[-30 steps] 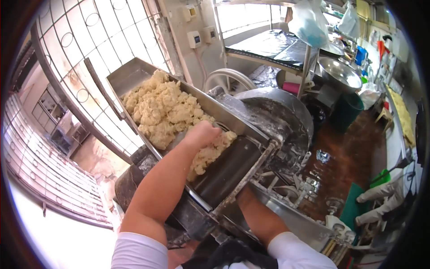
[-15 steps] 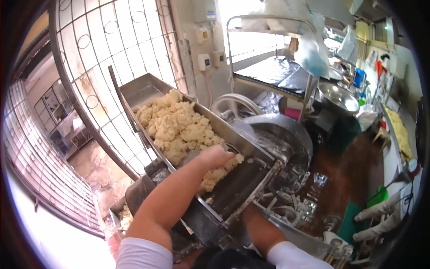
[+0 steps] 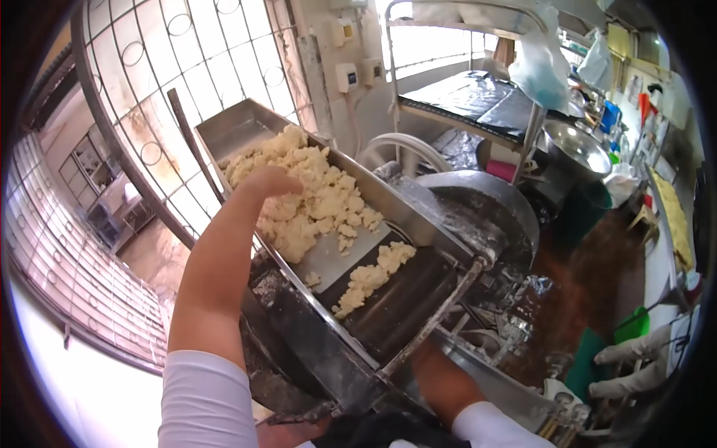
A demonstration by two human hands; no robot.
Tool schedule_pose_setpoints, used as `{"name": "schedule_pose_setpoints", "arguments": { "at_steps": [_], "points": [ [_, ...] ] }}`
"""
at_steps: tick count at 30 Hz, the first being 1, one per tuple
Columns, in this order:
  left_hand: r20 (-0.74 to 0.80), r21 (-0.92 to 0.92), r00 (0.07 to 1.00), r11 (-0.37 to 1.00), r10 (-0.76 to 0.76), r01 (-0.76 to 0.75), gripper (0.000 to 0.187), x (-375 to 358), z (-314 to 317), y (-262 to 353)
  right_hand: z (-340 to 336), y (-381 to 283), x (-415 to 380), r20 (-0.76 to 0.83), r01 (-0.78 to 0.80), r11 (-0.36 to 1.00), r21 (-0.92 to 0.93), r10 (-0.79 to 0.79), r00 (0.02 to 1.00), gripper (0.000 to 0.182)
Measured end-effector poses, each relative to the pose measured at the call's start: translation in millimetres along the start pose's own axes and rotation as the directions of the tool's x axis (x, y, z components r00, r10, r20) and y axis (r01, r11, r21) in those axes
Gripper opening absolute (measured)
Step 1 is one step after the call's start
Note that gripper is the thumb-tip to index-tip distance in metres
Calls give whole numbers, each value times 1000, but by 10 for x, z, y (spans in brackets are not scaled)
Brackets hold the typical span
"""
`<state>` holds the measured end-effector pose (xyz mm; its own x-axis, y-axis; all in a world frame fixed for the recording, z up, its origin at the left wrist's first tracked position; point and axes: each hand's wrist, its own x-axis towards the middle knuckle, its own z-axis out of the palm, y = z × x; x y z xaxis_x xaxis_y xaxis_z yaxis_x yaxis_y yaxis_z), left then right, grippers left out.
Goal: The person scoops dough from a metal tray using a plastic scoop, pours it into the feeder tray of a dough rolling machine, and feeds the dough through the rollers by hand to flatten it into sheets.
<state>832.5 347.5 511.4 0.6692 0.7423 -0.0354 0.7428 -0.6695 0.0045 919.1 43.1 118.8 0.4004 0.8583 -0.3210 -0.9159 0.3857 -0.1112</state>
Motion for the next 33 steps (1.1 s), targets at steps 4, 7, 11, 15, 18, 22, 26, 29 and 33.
{"name": "schedule_pose_setpoints", "arguments": {
  "at_steps": [4,7,11,15,18,22,26,29,33],
  "points": [
    [83,22,995,998,64,-66,56,69,-35,-12,94,-36,11,51,-10,999,45,8,999,45],
    [160,-103,985,993,67,-51,56,37,13,-42,117,-34,44,93,-19,997,78,12,996,46],
    [102,-194,988,977,113,-91,55,-54,154,-54,160,13,29,159,-56,991,121,36,987,46],
    [23,-157,980,969,196,-190,47,-290,194,133,134,101,-23,205,-87,984,156,54,977,46],
    [17,-324,963,912,270,-250,41,-487,315,322,97,115,-59,203,-104,980,168,68,977,46],
    [103,-643,911,725,398,-244,40,-675,652,1116,-105,117,-45,176,-96,989,110,75,981,44],
    [-68,-402,907,820,417,-407,33,-831,928,1692,-516,-317,-234,50,-250,946,-204,265,963,34],
    [-340,-190,851,858,399,-478,29,-831,1052,1736,-800,-525,-686,-73,-202,970,-132,193,978,37],
    [-542,31,694,836,475,-548,31,-873,1056,1820,-1009,-741,-1286,-280,-122,959,-255,47,959,38]
  ]
}}
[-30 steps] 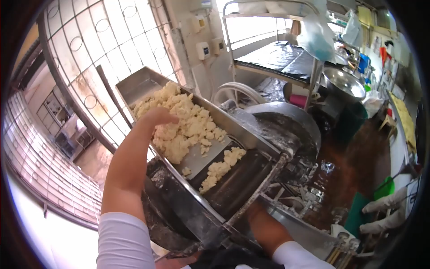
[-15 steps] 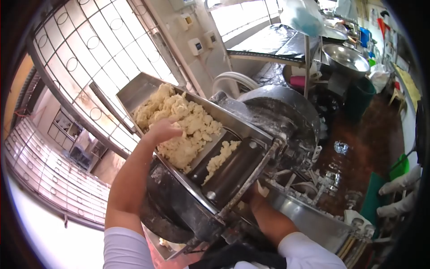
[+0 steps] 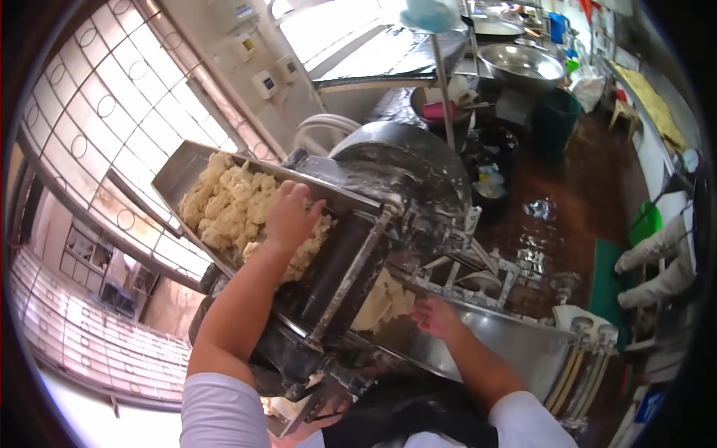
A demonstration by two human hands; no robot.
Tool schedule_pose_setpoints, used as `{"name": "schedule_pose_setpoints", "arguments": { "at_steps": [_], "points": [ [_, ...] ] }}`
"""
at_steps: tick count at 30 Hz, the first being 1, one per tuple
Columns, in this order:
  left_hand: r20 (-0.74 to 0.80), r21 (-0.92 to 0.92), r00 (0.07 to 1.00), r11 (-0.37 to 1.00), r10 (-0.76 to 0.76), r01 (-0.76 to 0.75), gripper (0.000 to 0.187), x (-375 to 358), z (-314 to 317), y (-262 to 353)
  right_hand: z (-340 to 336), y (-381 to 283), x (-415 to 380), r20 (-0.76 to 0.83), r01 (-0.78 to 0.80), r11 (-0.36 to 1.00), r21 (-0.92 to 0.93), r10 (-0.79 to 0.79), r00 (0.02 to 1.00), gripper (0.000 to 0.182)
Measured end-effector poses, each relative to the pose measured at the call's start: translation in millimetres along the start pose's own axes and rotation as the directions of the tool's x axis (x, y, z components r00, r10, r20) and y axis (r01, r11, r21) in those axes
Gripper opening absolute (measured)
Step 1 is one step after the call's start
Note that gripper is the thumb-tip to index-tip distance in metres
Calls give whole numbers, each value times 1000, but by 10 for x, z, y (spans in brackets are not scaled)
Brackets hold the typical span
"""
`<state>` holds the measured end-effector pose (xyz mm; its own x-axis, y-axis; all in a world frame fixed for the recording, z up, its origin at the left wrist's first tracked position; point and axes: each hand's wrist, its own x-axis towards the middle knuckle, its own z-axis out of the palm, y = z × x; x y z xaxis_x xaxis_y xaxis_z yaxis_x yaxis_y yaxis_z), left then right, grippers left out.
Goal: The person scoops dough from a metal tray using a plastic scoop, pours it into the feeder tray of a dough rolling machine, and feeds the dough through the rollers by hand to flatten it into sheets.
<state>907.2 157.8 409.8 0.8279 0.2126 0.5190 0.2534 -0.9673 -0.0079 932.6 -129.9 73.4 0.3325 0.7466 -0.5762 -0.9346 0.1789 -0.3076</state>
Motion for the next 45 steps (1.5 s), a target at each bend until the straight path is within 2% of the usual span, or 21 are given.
{"name": "schedule_pose_setpoints", "arguments": {
  "at_steps": [2,3,5,11,18,21,22,23,24,25,26,27,29,30,31,32,33,39,41,43,45],
  "points": [
    [-50,95,998,995,27,-23,32,-24,-62,34,-70,11,-172,-135,-28,994,-103,14,991,44],
    [-57,95,998,995,28,-23,32,-28,-94,72,-111,41,-189,-132,-23,994,-107,8,991,44],
    [222,155,947,967,-233,202,32,-52,-160,124,-258,161,-118,-80,-123,992,-32,120,990,39],
    [241,98,958,986,-153,133,36,-112,-34,115,-10,192,-101,-83,-149,970,-191,135,987,43],
    [286,124,941,981,-178,148,39,-27,-16,226,51,231,-35,-74,-143,967,-211,130,989,42],
    [260,79,941,976,-216,202,40,-31,-46,201,-81,293,-83,-116,-180,951,-251,156,981,44],
    [62,42,998,999,-30,27,40,-45,-52,38,-152,290,-170,-116,-184,920,-347,153,981,44],
    [-141,44,977,987,157,-153,40,-68,-59,-117,-222,280,-257,-115,-187,879,-438,152,982,44],
    [-139,47,979,988,152,-147,40,-105,-256,-125,-361,276,-315,-137,-204,867,-454,159,978,45],
    [6,45,1000,999,25,-26,40,-166,-590,-41,-565,268,-385,-159,-224,853,-471,168,973,46],
    [148,60,983,993,-105,97,40,-241,-788,-16,-809,259,-503,-131,-187,899,-395,146,980,48],
    [149,65,982,992,-112,104,40,-364,-823,-52,-1056,241,-639,-105,-148,938,-314,121,987,49],
    [383,134,876,956,-294,263,41,-556,-866,-112,-1439,222,-828,-164,-166,957,-239,129,978,49],
    [317,107,912,965,-259,238,45,-598,-681,-271,-1478,231,-932,-164,-175,956,-234,139,977,49],
    [322,113,909,964,-265,240,45,-553,-641,-218,-1522,239,-1026,-295,-184,966,-184,124,947,53],
    [346,82,884,949,-313,304,46,-427,-553,-121,-1537,236,-1069,-423,-181,974,-133,109,900,56],
    [370,50,857,929,-357,365,48,-327,-473,-40,-1531,225,-1074,-422,-182,974,-131,111,900,56],
    [319,140,905,958,-282,250,44,-262,-110,87,-1333,278,-806,-334,-124,982,-139,72,940,61],
    [293,157,926,967,-238,199,42,-288,-67,153,-1131,293,-576,-266,-138,980,-143,96,959,55],
    [317,255,942,967,-110,27,38,-300,-44,167,-807,333,-353,-171,-137,960,-246,97,981,55],
    [319,270,946,962,-50,-41,34,-309,3,142,-320,359,-141,-84,-129,928,-350,107,991,55]
  ]
}}
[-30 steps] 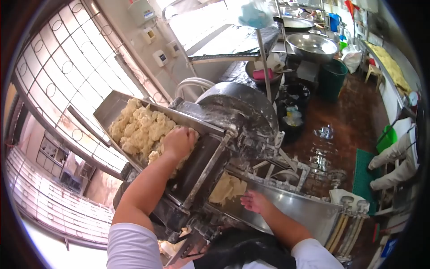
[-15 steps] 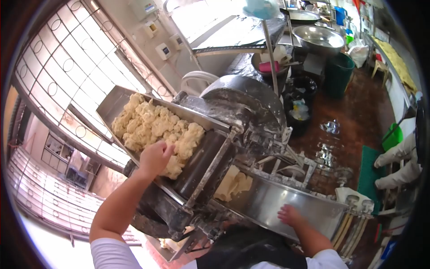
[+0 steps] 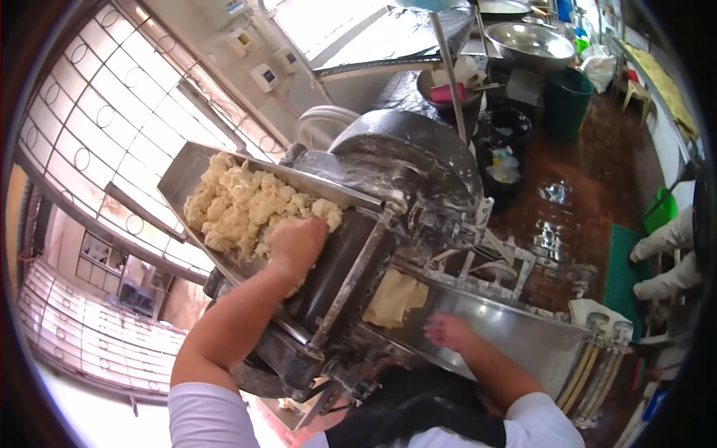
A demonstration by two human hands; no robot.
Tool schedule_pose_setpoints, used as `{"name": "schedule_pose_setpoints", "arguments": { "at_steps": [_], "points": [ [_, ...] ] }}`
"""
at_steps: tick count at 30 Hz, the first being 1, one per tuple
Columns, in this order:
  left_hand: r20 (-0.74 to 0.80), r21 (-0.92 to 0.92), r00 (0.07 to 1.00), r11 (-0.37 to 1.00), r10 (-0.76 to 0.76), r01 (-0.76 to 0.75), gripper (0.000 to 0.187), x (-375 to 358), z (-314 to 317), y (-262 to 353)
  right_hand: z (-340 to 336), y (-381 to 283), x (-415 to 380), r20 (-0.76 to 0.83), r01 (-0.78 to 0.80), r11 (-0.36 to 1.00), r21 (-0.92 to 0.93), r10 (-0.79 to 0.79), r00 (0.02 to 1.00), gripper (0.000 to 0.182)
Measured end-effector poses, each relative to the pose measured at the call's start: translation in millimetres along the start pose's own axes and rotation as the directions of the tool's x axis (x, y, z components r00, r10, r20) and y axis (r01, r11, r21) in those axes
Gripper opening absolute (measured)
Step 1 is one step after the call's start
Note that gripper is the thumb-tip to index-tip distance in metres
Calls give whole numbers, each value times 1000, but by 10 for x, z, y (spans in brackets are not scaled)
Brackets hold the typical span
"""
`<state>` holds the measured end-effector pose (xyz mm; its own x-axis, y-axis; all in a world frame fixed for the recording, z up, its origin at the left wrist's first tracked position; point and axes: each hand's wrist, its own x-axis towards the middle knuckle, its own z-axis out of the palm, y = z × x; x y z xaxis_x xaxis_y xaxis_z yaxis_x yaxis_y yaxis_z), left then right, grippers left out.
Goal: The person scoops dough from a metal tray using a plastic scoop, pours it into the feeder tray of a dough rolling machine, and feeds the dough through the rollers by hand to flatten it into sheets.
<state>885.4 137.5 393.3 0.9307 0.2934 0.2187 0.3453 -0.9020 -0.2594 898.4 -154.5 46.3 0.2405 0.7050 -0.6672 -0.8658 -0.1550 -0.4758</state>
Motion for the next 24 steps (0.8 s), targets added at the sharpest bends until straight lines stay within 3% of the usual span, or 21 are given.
{"name": "schedule_pose_setpoints", "arguments": {
  "at_steps": [1,4,6,7,8,9,10,12,14,16,18,20,21,22,24],
  "points": [
    [-12,33,998,998,57,-57,31,1,15,-11,271,-159,29,73,-30,999,21,28,997,58],
    [-13,-68,999,997,-39,38,33,5,-9,17,974,-559,184,282,-97,988,118,60,957,67],
    [-48,-125,998,992,-42,35,34,81,103,-125,1391,-785,311,274,-62,981,182,10,962,68],
    [52,-436,988,886,-148,156,33,151,146,-221,1560,-854,370,256,-25,966,258,-43,966,68],
    [182,-685,961,674,-210,277,33,190,201,-302,1700,-893,394,257,-26,964,265,-45,965,68],
    [290,-788,923,483,-254,381,32,209,220,-324,1817,-940,418,333,109,920,378,-244,911,68],
    [285,-791,923,480,-257,378,32,209,232,-355,1915,-1000,430,380,223,844,488,-435,816,67],
    [402,-764,890,458,-216,456,34,195,246,-404,2092,-1160,361,440,154,840,520,-418,795,60],
    [347,-798,909,437,-230,415,34,128,127,-295,2265,-1282,212,569,-3,775,632,-462,680,51],
    [449,-797,877,368,-169,479,34,106,83,-255,2372,-1307,243,591,-36,759,650,-474,653,48],
    [381,-819,914,406,-142,405,34,8,3,-200,2414,-1291,312,569,-3,771,637,-467,677,46],
    [307,-866,937,360,-165,347,36,-57,-142,-152,2394,-1297,357,538,49,797,602,-451,712,44],
    [253,-797,953,524,-165,302,37,-102,-410,-176,2361,-1298,381,515,91,814,573,-444,733,42],
    [255,-794,952,525,-170,307,37,-153,-575,-290,2314,-1270,400,489,120,829,545,-431,759,41],
    [402,-407,915,901,27,152,35,-253,-769,-534,2210,-1230,477,424,178,866,468,-396,815,39]
  ]
}}
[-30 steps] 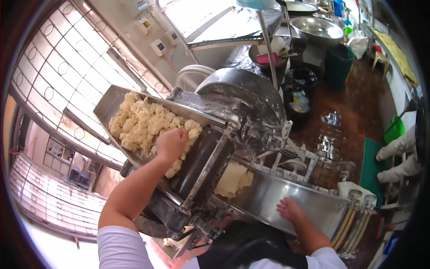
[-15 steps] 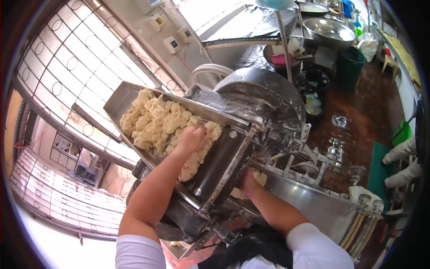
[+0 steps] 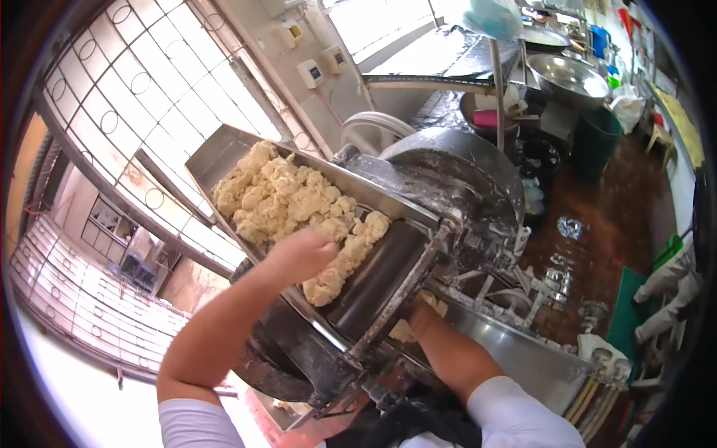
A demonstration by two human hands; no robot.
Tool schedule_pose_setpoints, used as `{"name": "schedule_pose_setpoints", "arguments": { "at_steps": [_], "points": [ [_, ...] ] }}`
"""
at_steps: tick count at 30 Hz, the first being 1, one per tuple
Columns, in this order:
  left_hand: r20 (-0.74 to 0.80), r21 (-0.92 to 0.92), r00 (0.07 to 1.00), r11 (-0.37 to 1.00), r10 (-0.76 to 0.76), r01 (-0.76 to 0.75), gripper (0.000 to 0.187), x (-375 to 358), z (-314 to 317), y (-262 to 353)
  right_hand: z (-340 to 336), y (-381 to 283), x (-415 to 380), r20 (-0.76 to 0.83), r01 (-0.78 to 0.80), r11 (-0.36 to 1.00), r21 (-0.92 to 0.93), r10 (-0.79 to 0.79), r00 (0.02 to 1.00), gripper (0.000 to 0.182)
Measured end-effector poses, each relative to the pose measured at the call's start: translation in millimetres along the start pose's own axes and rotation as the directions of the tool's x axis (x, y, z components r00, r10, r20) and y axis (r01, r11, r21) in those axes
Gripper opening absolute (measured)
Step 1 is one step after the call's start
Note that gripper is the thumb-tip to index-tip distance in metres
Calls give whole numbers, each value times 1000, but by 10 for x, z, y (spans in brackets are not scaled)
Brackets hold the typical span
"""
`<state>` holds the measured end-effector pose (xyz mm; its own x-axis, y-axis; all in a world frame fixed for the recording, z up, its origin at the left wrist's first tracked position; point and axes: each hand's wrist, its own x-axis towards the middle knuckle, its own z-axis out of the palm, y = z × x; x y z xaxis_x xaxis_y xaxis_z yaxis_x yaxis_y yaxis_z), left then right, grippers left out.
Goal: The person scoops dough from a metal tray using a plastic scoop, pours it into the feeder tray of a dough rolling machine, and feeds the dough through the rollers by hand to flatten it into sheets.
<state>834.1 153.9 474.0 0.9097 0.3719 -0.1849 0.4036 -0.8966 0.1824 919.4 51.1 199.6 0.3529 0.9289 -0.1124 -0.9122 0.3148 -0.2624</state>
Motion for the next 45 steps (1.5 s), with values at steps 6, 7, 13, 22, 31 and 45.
{"name": "schedule_pose_setpoints", "arguments": {
  "at_steps": [6,7,13,22,31,45],
  "points": [
    [307,-199,937,952,-167,234,28,10,394,-212,-328,-31,-179,-192,-70,977,-203,31,981,33],
    [324,-200,928,946,-182,255,25,20,386,-171,-337,-56,-264,-245,-107,969,-223,51,968,29],
    [14,87,999,995,-41,40,30,25,721,-78,-949,70,-505,-411,-212,920,-328,63,909,23],
    [253,-716,954,632,-163,297,39,120,480,-61,-1405,226,-1165,-572,-192,868,-458,-122,811,29],
    [277,-686,934,635,-226,356,58,135,614,76,-1934,32,-1898,-599,-202,765,-612,-281,750,30],
    [-615,-451,712,892,-338,33,49,1145,-557,-1359,-2354,-187,-3133,-760,-435,644,-630,-395,517,36]
  ]
}}
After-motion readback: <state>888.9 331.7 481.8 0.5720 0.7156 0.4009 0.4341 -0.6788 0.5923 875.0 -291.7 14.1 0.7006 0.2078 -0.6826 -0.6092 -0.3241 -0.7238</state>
